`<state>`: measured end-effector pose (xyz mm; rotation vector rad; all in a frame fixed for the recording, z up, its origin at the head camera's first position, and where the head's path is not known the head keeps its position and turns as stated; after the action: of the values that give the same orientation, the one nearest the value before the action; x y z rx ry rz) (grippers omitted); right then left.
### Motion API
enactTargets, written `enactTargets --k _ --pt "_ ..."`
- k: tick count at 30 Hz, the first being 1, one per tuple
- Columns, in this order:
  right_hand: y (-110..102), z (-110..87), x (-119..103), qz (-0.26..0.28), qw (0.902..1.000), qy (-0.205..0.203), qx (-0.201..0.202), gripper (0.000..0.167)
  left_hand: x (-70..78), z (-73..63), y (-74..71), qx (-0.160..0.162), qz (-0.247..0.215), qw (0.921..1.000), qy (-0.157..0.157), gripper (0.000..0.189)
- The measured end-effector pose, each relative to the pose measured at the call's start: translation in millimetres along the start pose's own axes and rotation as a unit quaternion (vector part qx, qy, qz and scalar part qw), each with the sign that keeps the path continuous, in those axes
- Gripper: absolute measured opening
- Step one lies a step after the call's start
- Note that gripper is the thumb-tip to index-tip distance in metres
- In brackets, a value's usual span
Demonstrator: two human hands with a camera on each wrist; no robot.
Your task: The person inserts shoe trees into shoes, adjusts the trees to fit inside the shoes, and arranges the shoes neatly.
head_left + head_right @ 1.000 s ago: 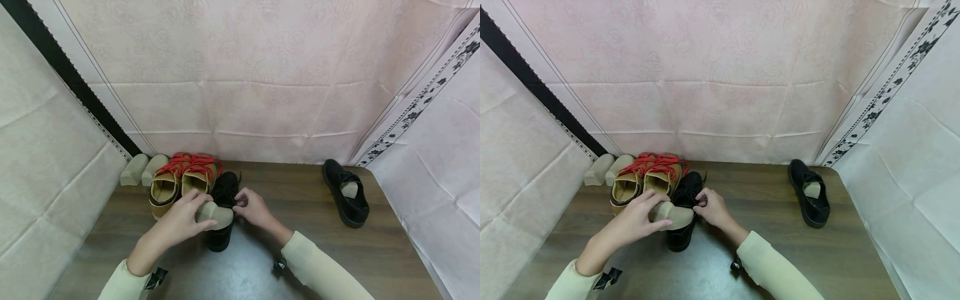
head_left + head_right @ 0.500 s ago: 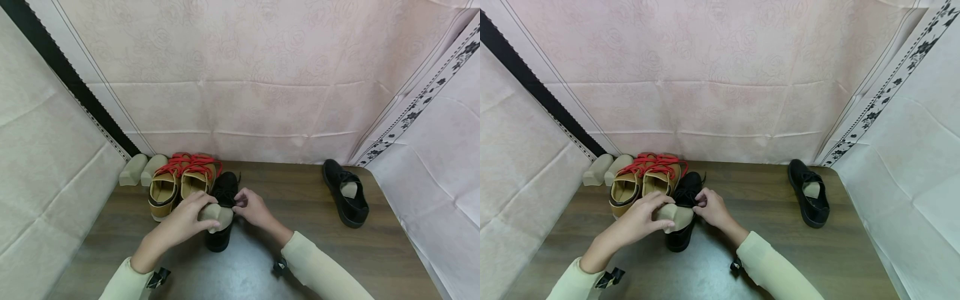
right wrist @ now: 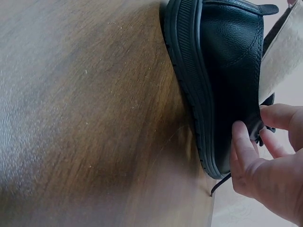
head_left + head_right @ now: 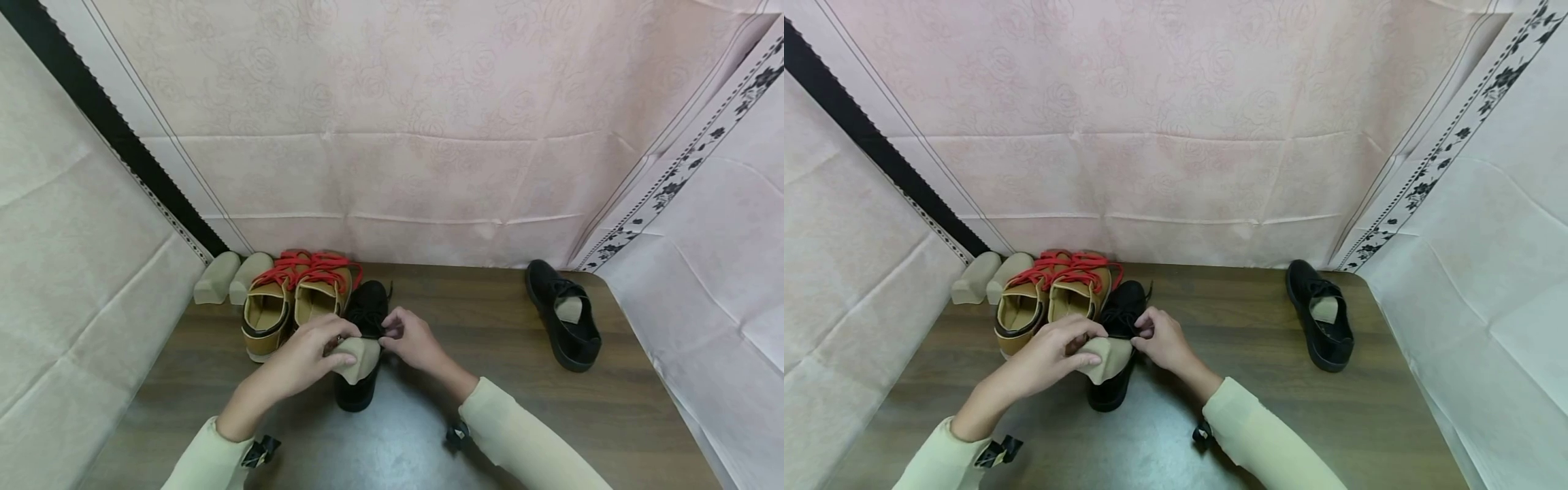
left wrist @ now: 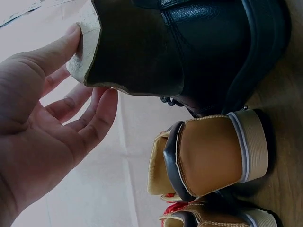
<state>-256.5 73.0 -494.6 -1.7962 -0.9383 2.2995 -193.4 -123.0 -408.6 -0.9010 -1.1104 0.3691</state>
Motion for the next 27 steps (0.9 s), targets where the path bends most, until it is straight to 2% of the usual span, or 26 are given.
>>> enactTargets --k 9,18,24,27 --pt "0 -0.1 0 0.000 1.0000 0.007 -0.001 0.019 5.0 2.6 3.6 0.012 0.024 0.9996 -0.001 0.030" --pt "0 0.1 2 0.002 1.0000 0.009 -0.003 0.019 6.0 3.9 8.9 0.045 0.044 0.9980 -0.002 0.029" --pt "-1 -0.3 2 0.007 0.9999 0.012 -0.002 0.019 6.1 4.6 13.6 0.065 0.076 0.9949 -0.009 0.031" --pt "-1 -0.4 3 0.007 0.9999 0.013 -0.001 0.019 7.3 4.0 14.2 0.065 0.086 0.9941 -0.009 0.030"
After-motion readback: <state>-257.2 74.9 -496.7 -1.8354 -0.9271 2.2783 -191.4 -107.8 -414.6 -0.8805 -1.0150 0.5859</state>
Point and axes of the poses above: each hand's wrist, its own z-axis towards the middle knuckle, its own y-axis out of the palm, x = y × z, the point moved 5 cm from there along z, towards the middle knuckle, and after that the axes turned 9 degrees about -y, right-handed, at the moved point
